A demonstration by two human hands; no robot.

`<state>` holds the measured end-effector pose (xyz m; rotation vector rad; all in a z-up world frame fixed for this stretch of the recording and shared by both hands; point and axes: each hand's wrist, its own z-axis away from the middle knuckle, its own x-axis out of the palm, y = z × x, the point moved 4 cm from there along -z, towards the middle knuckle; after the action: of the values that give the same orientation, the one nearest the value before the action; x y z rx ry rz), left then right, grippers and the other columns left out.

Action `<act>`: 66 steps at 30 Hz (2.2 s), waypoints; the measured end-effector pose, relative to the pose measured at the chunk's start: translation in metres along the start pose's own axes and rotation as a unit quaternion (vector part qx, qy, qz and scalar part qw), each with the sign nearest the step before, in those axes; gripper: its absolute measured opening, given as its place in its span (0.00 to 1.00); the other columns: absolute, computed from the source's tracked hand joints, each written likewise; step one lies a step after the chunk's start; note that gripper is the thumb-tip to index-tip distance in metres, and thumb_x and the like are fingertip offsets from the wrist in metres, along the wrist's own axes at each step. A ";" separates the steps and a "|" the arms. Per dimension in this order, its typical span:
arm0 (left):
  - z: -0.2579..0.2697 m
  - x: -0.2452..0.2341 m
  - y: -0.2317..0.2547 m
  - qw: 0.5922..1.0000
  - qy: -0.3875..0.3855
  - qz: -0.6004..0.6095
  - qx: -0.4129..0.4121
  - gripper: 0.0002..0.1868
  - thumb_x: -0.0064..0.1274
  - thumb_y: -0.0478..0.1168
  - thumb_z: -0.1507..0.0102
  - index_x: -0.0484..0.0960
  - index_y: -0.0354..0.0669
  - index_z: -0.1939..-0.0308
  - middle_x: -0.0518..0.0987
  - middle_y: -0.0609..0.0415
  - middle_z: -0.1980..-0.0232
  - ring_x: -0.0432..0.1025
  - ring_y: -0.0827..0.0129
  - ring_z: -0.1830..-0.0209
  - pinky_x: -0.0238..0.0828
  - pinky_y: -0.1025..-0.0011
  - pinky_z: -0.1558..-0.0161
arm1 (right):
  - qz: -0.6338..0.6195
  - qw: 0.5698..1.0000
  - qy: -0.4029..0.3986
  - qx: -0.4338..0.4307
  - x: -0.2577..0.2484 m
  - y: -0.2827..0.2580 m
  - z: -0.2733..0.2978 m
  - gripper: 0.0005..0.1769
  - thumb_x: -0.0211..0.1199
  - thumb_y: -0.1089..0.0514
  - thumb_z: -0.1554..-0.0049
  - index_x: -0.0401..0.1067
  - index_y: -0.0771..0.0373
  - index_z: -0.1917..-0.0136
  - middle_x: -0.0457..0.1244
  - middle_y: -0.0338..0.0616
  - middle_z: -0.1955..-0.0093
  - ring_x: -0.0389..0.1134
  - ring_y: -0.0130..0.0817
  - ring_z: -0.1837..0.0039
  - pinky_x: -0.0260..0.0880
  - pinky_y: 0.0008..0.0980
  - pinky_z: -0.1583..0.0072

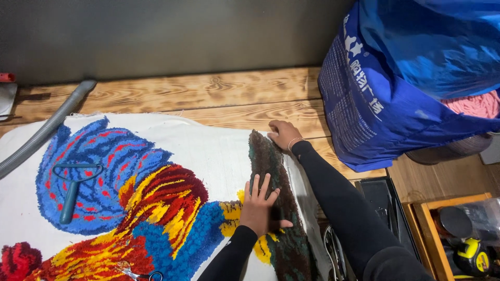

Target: Trimming threads with scissors and electric shears and vacuuming a colorful rooster-shaped rug.

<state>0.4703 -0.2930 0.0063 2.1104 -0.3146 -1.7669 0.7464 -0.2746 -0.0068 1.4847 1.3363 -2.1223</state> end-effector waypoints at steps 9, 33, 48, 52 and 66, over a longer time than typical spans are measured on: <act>-0.008 0.001 -0.010 0.995 -0.094 0.028 0.004 0.69 0.42 0.90 0.51 0.55 0.48 0.19 0.44 0.32 0.19 0.33 0.29 0.20 0.26 0.38 0.27 | 0.005 0.999 -0.019 -0.046 0.008 0.000 -0.020 0.08 0.67 0.57 0.45 0.74 0.64 0.57 0.66 0.51 0.58 0.68 0.49 0.51 0.68 0.43 0.46; -0.013 0.015 -0.008 0.993 -0.110 -0.042 -0.014 0.67 0.41 0.87 0.48 0.46 0.47 0.19 0.40 0.42 0.16 0.29 0.37 0.17 0.22 0.41 0.25 | 0.028 0.997 0.018 0.064 0.041 -0.114 0.378 0.41 0.57 0.51 0.39 0.47 0.70 0.21 0.47 0.59 0.19 0.43 0.55 0.18 0.42 0.48 0.23; 0.003 0.029 0.001 0.991 -0.108 -0.075 0.039 0.56 0.33 0.82 0.40 0.46 0.55 0.18 0.41 0.45 0.16 0.31 0.46 0.17 0.26 0.48 0.24 | 0.133 0.987 0.057 0.064 0.069 -0.110 0.410 0.42 0.53 0.42 0.37 0.49 0.69 0.20 0.46 0.57 0.18 0.42 0.51 0.16 0.37 0.52 0.22; 0.000 0.029 0.006 0.979 -0.164 -0.119 0.032 0.58 0.32 0.84 0.42 0.43 0.56 0.19 0.39 0.47 0.16 0.29 0.46 0.17 0.24 0.49 0.24 | 0.103 0.990 0.050 0.085 0.065 -0.114 0.416 0.42 0.53 0.42 0.38 0.49 0.68 0.20 0.46 0.56 0.17 0.42 0.49 0.16 0.35 0.52 0.22; 0.016 0.045 0.000 0.991 -0.005 -0.103 0.087 0.47 0.36 0.75 0.36 0.53 0.59 0.19 0.50 0.42 0.18 0.42 0.42 0.18 0.34 0.47 0.24 | 0.076 0.993 0.054 0.068 0.059 -0.123 0.419 0.38 0.56 0.42 0.37 0.54 0.60 0.20 0.47 0.57 0.18 0.42 0.53 0.17 0.35 0.53 0.22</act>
<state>0.4636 -0.3132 -0.0362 2.3304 -0.2714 -1.9286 0.3793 -0.5127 0.0413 1.7189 1.0912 -2.0984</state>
